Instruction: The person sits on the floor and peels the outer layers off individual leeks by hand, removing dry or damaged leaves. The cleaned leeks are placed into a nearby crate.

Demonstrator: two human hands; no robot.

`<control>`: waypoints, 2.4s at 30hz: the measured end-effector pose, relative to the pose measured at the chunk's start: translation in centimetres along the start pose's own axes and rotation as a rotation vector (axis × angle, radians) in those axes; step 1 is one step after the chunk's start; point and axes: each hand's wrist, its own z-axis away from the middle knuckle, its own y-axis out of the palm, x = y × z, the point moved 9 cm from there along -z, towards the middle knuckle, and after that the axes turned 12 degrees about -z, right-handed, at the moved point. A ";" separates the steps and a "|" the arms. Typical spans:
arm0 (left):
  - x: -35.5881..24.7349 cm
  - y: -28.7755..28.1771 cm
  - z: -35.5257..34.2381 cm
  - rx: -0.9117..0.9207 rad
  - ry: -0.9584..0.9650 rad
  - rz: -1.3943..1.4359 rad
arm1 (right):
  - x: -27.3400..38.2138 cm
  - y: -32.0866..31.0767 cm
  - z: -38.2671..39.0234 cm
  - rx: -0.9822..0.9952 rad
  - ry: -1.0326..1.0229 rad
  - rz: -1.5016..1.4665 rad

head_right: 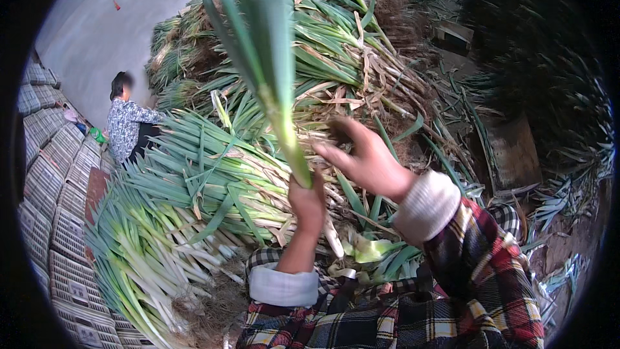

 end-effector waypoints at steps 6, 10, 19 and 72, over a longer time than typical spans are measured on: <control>-2.5 1.0 2.0 0.065 0.051 -0.035 | -2.1 -0.2 -3.1 -0.243 0.060 -0.136; -1.2 0.2 1.0 0.031 -0.067 -0.009 | -5.1 -1.0 -2.4 -0.444 0.098 -0.364; -0.3 -0.5 0.4 -0.032 -0.012 0.130 | -2.9 3.9 -7.0 -0.119 0.054 -0.355; -0.4 -5.5 -2.5 -0.274 -0.233 0.584 | -0.8 4.6 7.6 0.387 0.038 0.566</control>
